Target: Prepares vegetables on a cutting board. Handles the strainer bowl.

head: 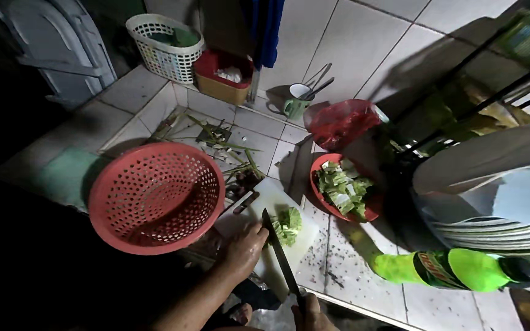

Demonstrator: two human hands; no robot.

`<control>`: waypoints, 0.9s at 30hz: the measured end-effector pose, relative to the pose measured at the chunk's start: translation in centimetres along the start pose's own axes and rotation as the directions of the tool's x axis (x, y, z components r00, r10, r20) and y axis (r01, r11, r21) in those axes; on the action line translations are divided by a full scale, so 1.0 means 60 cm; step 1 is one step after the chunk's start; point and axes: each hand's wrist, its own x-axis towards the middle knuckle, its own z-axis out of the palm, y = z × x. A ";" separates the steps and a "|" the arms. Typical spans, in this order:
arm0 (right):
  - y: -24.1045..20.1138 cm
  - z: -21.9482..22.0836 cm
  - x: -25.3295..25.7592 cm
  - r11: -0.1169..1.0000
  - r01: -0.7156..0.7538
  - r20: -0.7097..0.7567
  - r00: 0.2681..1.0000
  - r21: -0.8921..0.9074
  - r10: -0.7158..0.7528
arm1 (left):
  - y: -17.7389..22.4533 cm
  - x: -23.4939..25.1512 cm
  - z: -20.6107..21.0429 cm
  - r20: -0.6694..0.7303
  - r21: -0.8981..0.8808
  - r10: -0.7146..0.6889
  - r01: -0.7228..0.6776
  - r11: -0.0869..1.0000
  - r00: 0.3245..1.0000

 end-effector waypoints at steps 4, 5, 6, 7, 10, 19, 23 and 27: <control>-0.023 0.001 0.045 1.000 -0.013 0.008 1.000 0.005 0.013 | -0.003 0.001 0.008 -0.041 0.027 0.049 -0.048 0.999 0.998; -0.028 0.000 0.057 1.000 -0.017 0.017 1.000 -0.006 0.017 | -0.003 0.001 0.009 -0.031 0.011 0.056 -0.056 0.998 0.998; -0.034 -0.003 0.065 1.000 -0.019 0.029 0.999 -0.025 0.020 | -0.004 0.001 0.007 -0.014 -0.004 0.062 -0.062 0.998 0.998; -0.037 -0.005 0.069 0.999 -0.018 0.039 0.999 -0.032 0.019 | -0.006 0.000 0.005 0.004 -0.017 0.071 -0.071 0.997 0.997; -0.023 0.002 0.080 0.999 0.032 0.008 0.999 0.028 -0.033 | -0.026 -0.003 0.006 0.024 -0.065 0.132 -0.131 0.989 0.991; 0.085 0.024 0.077 0.672 0.469 -0.504 0.848 0.573 -0.162 | -0.023 0.024 -0.025 -0.248 -0.517 -0.016 -0.119 0.848 0.969; 0.134 0.011 0.119 0.608 0.475 -0.575 0.818 0.636 -0.037 | 0.027 0.083 -0.025 -0.002 -0.263 0.141 -0.137 0.955 0.990; 0.173 0.020 0.164 0.607 0.481 -0.595 0.804 0.633 -0.017 | 0.039 0.120 -0.009 0.179 -0.088 0.251 -0.239 0.967 0.951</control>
